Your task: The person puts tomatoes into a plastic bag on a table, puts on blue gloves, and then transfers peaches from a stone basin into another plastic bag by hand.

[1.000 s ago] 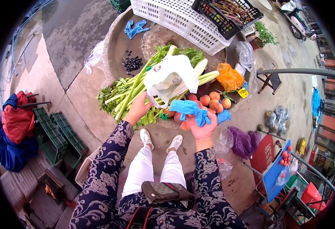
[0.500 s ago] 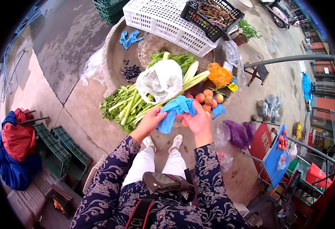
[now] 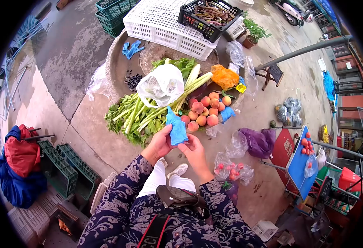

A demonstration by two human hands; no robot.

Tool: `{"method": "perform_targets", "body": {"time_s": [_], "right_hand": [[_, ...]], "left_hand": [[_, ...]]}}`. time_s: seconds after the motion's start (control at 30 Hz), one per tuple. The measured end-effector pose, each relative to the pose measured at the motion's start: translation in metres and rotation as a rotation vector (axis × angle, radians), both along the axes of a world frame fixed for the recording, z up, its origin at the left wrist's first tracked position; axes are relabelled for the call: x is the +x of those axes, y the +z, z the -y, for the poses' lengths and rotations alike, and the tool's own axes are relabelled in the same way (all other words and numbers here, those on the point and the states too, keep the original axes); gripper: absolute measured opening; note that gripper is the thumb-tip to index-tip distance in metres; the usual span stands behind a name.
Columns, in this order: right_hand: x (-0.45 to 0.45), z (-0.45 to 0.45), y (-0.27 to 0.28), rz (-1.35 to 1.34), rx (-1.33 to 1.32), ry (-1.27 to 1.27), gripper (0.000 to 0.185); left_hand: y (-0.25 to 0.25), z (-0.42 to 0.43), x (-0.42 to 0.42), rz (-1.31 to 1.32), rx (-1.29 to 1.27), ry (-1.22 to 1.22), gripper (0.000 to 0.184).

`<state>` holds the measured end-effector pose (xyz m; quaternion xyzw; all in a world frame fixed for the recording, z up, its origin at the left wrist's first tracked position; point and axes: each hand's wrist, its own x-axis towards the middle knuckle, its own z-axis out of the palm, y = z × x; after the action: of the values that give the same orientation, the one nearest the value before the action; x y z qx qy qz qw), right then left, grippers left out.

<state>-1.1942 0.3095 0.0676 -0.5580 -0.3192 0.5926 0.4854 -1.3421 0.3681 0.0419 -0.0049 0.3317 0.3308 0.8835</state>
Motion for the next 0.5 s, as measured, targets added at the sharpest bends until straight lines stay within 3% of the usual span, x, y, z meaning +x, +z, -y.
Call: {"method": "perform_targets", "body": {"time_s": [0.13,0.2,0.3,0.4,0.47,0.5], "right_hand": [[0.047,0.032,0.001,0.328,0.089,-0.01,0.02],[0.064,0.046,0.023,0.192,0.016,-0.033,0.017],[0.082,0.071,0.035,0.405,0.058,0.02,0.021],[0.086,0.095,0.033,0.459,0.174,0.005,0.031],[0.084,0.109,0.059,0.384,0.075,0.068,0.05],[0.081,0.111,0.071,0.302,0.007,0.092,0.055]], "left_hand": [[0.007,0.056,0.035,-0.132,0.002,-0.12,0.04],[0.007,0.085,0.045,-0.132,-0.03,-0.24,0.038],[0.007,0.111,0.054,-0.096,-0.003,-0.28,0.037],[0.029,0.112,0.059,0.064,-0.02,-0.239,0.041],[0.063,0.105,0.065,0.213,-0.005,-0.253,0.043],[0.077,0.101,0.065,0.14,0.032,-0.262,0.047]]}}
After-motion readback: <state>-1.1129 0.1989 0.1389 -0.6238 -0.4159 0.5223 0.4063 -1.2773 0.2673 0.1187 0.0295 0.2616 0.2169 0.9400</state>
